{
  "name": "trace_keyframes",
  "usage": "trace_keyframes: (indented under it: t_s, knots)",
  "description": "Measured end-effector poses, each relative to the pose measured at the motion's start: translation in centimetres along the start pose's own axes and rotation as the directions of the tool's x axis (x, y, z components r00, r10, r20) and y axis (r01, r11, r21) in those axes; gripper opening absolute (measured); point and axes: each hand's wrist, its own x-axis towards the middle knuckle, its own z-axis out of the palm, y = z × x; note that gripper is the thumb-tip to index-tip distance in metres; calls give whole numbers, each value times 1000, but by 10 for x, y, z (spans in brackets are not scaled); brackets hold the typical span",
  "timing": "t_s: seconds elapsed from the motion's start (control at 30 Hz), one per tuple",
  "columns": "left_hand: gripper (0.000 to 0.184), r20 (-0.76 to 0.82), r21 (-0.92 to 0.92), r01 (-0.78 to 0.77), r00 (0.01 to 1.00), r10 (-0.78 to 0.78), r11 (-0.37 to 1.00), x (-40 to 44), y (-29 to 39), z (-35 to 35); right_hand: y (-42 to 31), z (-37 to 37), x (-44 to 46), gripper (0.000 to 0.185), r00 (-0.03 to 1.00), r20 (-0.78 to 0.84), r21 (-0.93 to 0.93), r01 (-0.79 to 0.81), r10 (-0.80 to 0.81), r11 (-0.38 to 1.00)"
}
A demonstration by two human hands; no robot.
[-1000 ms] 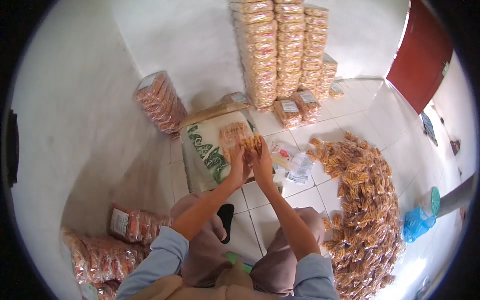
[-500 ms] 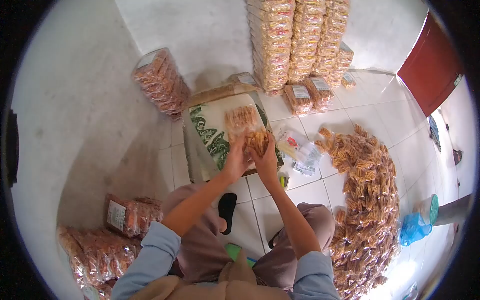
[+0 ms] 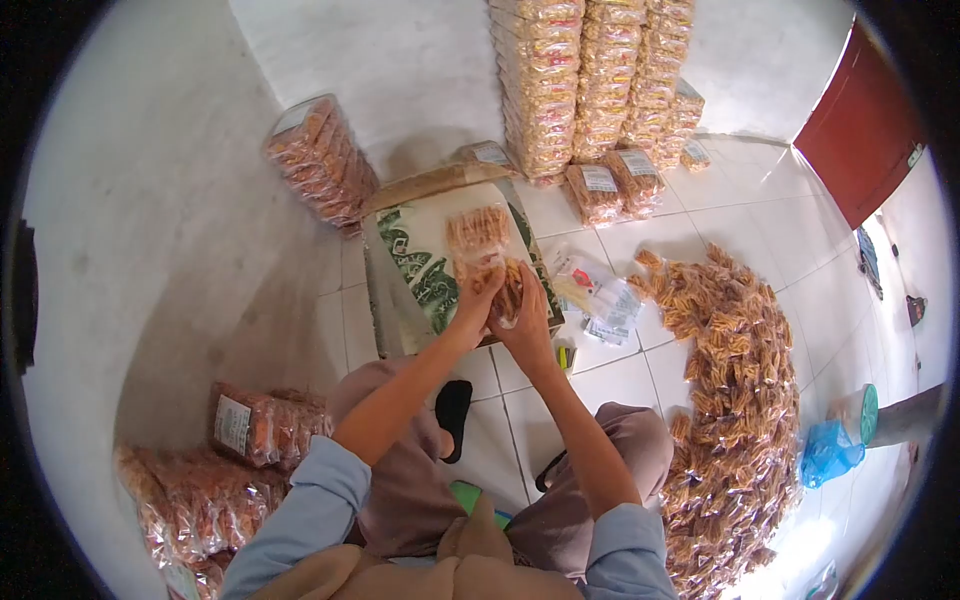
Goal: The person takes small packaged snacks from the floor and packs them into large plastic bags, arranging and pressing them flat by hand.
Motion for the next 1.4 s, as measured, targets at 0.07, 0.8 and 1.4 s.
trace_keyframes:
  t_s: [0.07,0.8,1.4]
  knots:
    - [53,19,76,-26,1000,24,997,-7,0,7,10,3,-5,81,1000,-9,-12,-18,18,1000]
    - [54,316,35,209,925,-209,977,-15,1,0,22,0,-17,78,984,-69,0,-165,164,986]
    - [90,497,860,-460,854,154,-222,-11,4,-88,30,1,-58,65,848,-314,154,-398,426,904]
